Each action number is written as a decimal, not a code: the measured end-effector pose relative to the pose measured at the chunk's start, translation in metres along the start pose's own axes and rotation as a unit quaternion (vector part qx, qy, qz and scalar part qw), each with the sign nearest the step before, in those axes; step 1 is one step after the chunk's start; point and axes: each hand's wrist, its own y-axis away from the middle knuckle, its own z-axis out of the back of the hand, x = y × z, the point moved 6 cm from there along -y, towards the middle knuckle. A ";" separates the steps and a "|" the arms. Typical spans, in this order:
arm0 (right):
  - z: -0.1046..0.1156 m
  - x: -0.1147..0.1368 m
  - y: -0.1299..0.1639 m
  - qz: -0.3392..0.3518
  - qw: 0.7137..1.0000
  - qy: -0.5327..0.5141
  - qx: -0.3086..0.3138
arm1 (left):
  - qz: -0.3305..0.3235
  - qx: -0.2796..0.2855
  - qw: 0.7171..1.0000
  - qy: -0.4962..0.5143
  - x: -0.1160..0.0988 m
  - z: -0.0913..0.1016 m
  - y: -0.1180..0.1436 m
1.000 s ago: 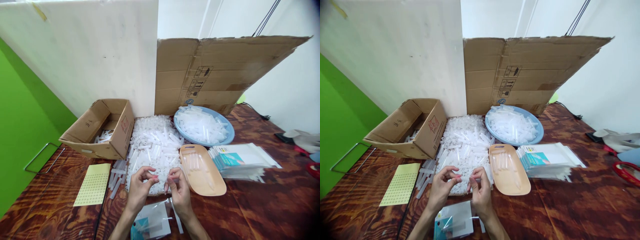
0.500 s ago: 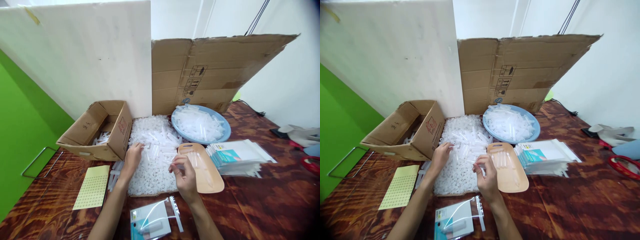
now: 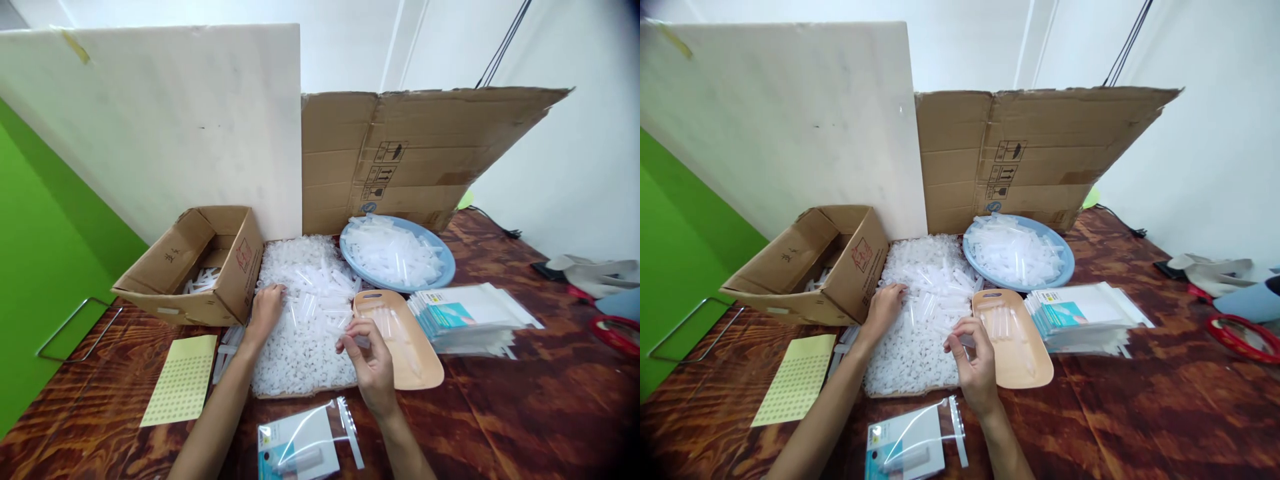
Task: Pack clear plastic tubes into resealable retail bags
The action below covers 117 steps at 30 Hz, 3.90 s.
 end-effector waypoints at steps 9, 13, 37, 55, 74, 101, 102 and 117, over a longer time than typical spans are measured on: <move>0.007 -0.004 0.006 0.012 0.999 0.049 -0.013 | -0.005 -0.077 0.995 0.067 -0.016 0.022 0.005; 0.013 -0.003 0.009 0.019 0.999 0.026 -0.011 | -0.057 -0.063 0.983 0.160 -0.040 0.039 0.050; -0.033 -0.023 0.031 -0.151 0.957 0.158 0.192 | -0.143 -0.074 0.940 0.299 -0.082 0.057 0.157; -0.028 -0.020 0.038 -0.191 0.950 0.021 0.246 | -0.128 -0.050 0.949 0.284 -0.084 0.060 0.159; -0.022 -0.001 0.045 0.053 0.970 0.116 0.209 | 0.126 0.178 0.873 0.435 -0.073 0.017 0.175; 0.060 -0.032 0.082 -0.227 0.972 0.048 0.030 | 0.091 0.332 0.889 0.302 -0.045 0.026 0.239; 0.054 -0.035 0.084 -0.225 0.974 0.017 0.004 | 0.094 0.333 0.875 0.340 -0.046 0.027 0.237; 0.042 -0.031 0.070 -0.145 0.952 -0.103 -0.248 | 0.131 0.276 0.771 0.558 -0.050 0.016 0.218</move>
